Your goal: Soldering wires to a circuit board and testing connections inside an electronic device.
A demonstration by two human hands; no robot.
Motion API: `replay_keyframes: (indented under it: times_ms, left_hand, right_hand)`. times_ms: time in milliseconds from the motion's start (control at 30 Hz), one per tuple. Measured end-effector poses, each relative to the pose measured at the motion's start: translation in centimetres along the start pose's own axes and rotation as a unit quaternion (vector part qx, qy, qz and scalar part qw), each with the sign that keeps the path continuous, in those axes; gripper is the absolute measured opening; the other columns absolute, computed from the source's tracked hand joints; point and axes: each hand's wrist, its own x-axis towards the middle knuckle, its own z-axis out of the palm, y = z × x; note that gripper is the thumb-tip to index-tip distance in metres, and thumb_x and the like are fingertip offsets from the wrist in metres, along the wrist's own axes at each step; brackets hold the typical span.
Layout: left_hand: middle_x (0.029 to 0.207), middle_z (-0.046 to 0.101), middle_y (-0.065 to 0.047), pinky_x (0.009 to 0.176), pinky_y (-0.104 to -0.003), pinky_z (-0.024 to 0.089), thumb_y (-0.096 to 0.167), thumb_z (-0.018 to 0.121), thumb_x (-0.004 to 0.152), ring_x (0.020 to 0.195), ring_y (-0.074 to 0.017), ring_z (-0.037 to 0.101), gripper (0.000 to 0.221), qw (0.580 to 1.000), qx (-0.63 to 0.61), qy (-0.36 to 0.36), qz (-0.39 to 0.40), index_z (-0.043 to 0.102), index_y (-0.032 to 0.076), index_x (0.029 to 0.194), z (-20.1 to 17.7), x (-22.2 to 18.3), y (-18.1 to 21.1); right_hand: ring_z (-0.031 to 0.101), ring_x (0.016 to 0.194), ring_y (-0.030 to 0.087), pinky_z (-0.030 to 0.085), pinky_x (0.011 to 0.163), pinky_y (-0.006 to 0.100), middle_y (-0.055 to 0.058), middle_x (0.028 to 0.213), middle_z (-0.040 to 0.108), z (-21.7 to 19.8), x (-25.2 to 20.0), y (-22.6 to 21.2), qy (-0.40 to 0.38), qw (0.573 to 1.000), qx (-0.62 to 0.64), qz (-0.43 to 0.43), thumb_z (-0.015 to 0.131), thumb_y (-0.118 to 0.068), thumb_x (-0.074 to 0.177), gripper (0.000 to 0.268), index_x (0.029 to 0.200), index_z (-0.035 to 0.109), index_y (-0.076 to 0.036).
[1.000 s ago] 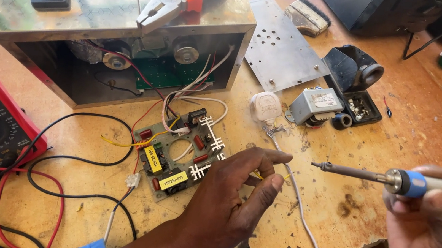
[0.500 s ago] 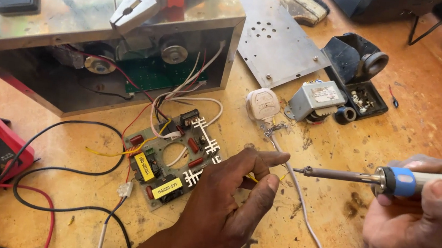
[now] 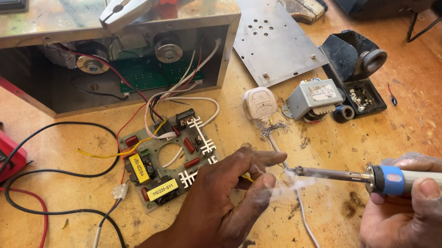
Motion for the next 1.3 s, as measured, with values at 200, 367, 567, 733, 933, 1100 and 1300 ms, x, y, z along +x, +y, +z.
replay_keyframes:
  times_ms: [200, 367, 567, 733, 933, 1100, 1300]
  left_hand:
    - [0.125, 0.075, -0.016, 0.097, -0.038, 0.049, 0.036, 0.044, 0.103, 0.119, -0.0297, 0.071, 0.029, 0.999, 0.051, -0.003, -0.009, 0.058, 0.012, 0.109, 0.1, 0.0, -0.3]
    - [0.09, 0.065, -0.001, 0.072, -0.028, 0.055, 0.029, 0.051, 0.1, 0.082, -0.0127, 0.066, 0.038, 1.0, 0.008, 0.008, -0.027, 0.07, 0.008, 0.126, 0.2, 0.1, -0.1]
    - [0.126, 0.077, -0.01, 0.079, -0.036, 0.061, 0.033, 0.049, 0.101, 0.114, -0.0216, 0.076, 0.024, 0.999, 0.01, -0.002, -0.032, 0.057, 0.013, 0.091, 0.2, 0.2, 0.0]
    - [0.127, 0.078, -0.009, 0.082, -0.039, 0.063, 0.038, 0.048, 0.101, 0.118, -0.0242, 0.076, 0.028, 0.999, 0.012, -0.004, -0.05, 0.057, 0.014, 0.09, 0.2, 0.3, 0.1]
    - [0.128, 0.077, -0.009, 0.081, -0.036, 0.065, 0.038, 0.048, 0.101, 0.115, -0.0204, 0.076, 0.028, 0.998, 0.003, 0.002, -0.067, 0.059, 0.014, 0.091, 0.3, 0.3, 0.2]
    - [0.127, 0.078, -0.008, 0.078, -0.034, 0.063, 0.037, 0.048, 0.101, 0.111, -0.0189, 0.077, 0.028, 0.998, 0.014, 0.005, -0.059, 0.06, 0.013, 0.092, 0.4, 0.4, 0.0]
    - [0.126, 0.078, -0.008, 0.078, -0.033, 0.062, 0.036, 0.048, 0.101, 0.107, -0.0185, 0.077, 0.028, 0.999, 0.02, 0.007, -0.049, 0.06, 0.013, 0.092, 0.4, 0.4, 0.0]
  right_hand:
    - [0.051, 0.058, 0.015, 0.037, 0.045, 0.023, 0.005, 0.084, 0.058, -0.4, 0.3, 0.4, 0.009, 0.999, 0.031, -0.002, 0.064, -0.039, 0.083, 0.033, 0.098, 0.059, -0.01]
    - [0.053, 0.064, 0.012, 0.04, 0.049, 0.024, 0.002, 0.09, 0.058, -0.5, 0.1, 0.4, 0.0, 0.999, 0.044, -0.011, 0.065, -0.038, 0.084, 0.031, 0.098, 0.059, -0.012]
    - [0.048, 0.065, 0.008, 0.04, 0.063, 0.025, 0.0, 0.086, 0.055, -1.2, 0.0, 1.0, -0.068, 0.994, 0.059, -0.063, 0.065, -0.037, 0.087, 0.031, 0.103, 0.057, -0.013]
    - [0.046, 0.064, 0.012, 0.034, 0.06, 0.029, 0.0, 0.083, 0.051, -1.5, -0.7, 1.7, -0.042, 0.987, -0.023, -0.153, 0.059, -0.044, 0.089, 0.035, 0.1, 0.049, -0.012]
    - [0.043, 0.062, 0.014, 0.037, 0.063, 0.029, 0.002, 0.079, 0.046, -1.0, -0.6, 0.7, -0.03, 0.994, -0.009, -0.108, 0.062, -0.045, 0.086, 0.036, 0.099, 0.052, -0.012]
    - [0.046, 0.064, 0.011, 0.036, 0.063, 0.027, 0.0, 0.083, 0.051, -1.0, -0.4, 1.0, -0.036, 0.993, -0.009, -0.115, 0.062, -0.045, 0.086, 0.036, 0.1, 0.052, -0.013]
    - [0.047, 0.065, 0.011, 0.036, 0.062, 0.026, 0.0, 0.084, 0.053, -1.1, -0.3, 1.1, -0.039, 0.993, 0.002, -0.109, 0.061, -0.044, 0.084, 0.036, 0.099, 0.053, -0.012]
